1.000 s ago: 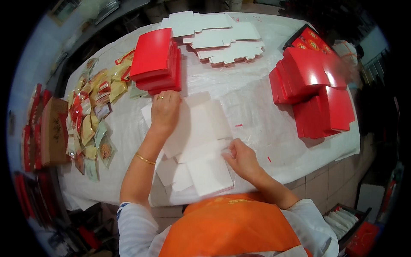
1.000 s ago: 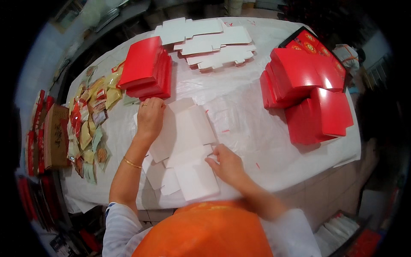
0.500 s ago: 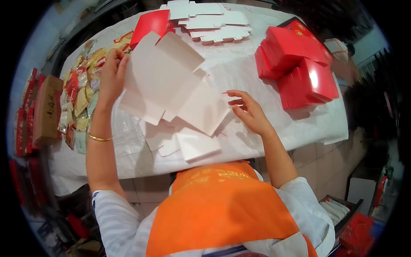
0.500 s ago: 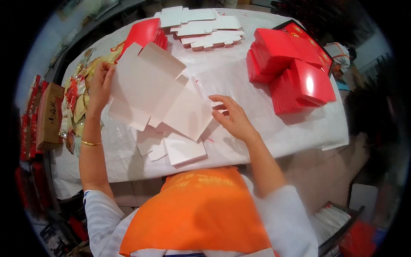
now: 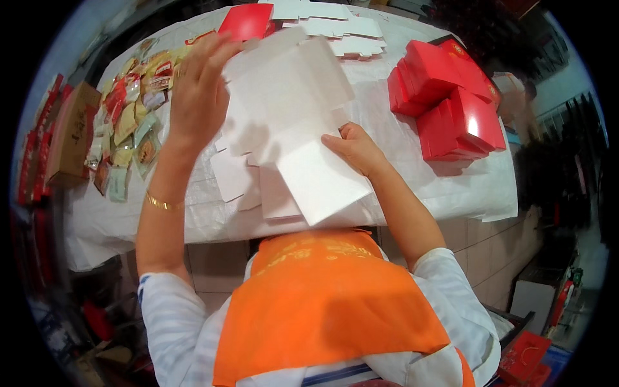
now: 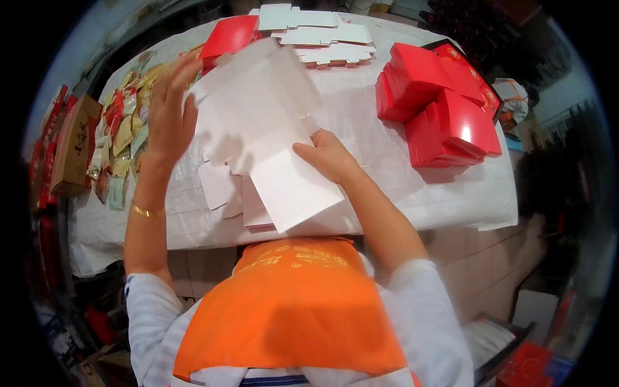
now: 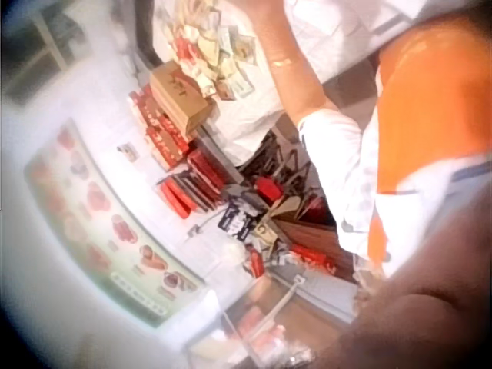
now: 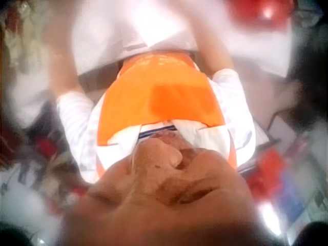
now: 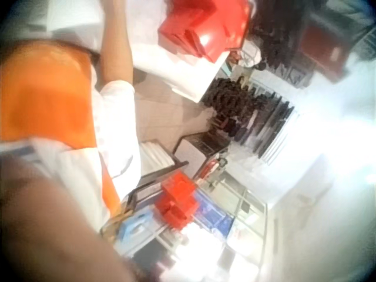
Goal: The person assembles small red boxes from flat white cardboard pieces. They fold the cardboard along pre-scored lines, insert small yellow packets into the formed boxes, and stack the finished units on the table.
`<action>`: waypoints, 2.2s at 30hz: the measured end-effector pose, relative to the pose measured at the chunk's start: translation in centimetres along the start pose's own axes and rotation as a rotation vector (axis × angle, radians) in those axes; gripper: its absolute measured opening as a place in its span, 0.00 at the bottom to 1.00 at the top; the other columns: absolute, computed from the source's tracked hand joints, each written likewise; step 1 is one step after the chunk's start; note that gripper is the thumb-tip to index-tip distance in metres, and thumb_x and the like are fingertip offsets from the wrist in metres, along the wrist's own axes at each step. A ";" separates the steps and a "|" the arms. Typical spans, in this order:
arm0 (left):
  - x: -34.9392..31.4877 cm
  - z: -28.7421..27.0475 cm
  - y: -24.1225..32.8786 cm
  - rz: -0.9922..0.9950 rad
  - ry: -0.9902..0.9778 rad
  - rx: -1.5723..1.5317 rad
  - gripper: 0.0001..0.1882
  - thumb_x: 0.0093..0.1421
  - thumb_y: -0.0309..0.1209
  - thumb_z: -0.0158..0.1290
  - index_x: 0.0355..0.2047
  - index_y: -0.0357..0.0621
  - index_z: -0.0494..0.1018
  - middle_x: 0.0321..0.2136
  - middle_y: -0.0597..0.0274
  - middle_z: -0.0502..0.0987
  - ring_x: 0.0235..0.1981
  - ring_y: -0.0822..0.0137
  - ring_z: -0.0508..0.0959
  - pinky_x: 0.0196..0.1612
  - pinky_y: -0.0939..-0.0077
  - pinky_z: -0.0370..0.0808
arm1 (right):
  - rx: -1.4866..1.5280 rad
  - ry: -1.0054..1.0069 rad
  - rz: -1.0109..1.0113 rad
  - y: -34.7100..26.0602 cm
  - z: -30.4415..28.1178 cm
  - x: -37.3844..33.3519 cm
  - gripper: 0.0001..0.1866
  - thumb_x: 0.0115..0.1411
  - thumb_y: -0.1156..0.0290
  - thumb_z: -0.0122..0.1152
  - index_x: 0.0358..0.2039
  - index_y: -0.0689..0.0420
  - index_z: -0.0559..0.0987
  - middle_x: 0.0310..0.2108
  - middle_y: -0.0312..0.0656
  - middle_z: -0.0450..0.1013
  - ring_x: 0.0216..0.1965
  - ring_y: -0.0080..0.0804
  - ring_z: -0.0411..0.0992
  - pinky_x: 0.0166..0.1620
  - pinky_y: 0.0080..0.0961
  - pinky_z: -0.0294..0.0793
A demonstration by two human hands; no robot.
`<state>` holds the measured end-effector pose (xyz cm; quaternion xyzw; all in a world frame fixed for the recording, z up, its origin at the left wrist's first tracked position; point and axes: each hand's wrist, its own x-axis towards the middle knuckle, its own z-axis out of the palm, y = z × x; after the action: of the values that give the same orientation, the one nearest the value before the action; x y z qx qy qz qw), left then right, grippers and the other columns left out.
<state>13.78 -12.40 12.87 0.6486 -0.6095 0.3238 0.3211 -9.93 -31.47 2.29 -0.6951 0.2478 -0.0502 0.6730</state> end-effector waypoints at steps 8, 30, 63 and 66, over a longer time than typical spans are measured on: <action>-11.4 1.9 11.3 -0.015 -0.354 -0.458 0.33 0.48 0.18 0.59 0.56 0.51 0.72 0.51 0.57 0.77 0.53 0.57 0.76 0.60 0.54 0.67 | 0.345 0.099 0.303 5.5 2.6 -2.3 0.19 0.62 0.68 0.62 0.44 0.74 0.78 0.35 0.47 0.79 0.33 0.32 0.78 0.34 0.29 0.77; -13.5 0.9 15.4 -0.317 -0.262 -0.937 0.21 0.54 0.16 0.60 0.49 0.39 0.74 0.31 0.54 0.80 0.29 0.56 0.80 0.35 0.68 0.76 | -1.320 -0.221 -0.266 0.4 0.4 7.8 0.18 0.49 0.56 0.68 0.37 0.53 0.81 0.38 0.42 0.76 0.45 0.40 0.72 0.52 0.39 0.70; -16.0 1.6 17.3 -1.586 0.183 -1.436 0.12 0.69 0.23 0.48 0.52 0.38 0.68 0.42 0.59 0.78 0.41 0.76 0.78 0.44 0.80 0.77 | -0.834 -0.493 -0.449 -3.2 4.7 0.7 0.16 0.66 0.72 0.56 0.54 0.55 0.79 0.40 0.49 0.80 0.37 0.46 0.77 0.42 0.35 0.77; -16.2 1.7 17.2 -1.585 0.171 -1.431 0.12 0.69 0.24 0.48 0.52 0.38 0.68 0.43 0.58 0.78 0.42 0.75 0.78 0.45 0.79 0.77 | -0.835 -0.497 -0.470 -3.4 4.7 0.1 0.17 0.65 0.75 0.55 0.54 0.55 0.79 0.40 0.48 0.80 0.38 0.45 0.78 0.42 0.36 0.77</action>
<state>-4.13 -5.24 -0.93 0.4958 -0.0381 -0.3654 0.7869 -6.97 -27.31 5.05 -0.9311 -0.0822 0.0693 0.3485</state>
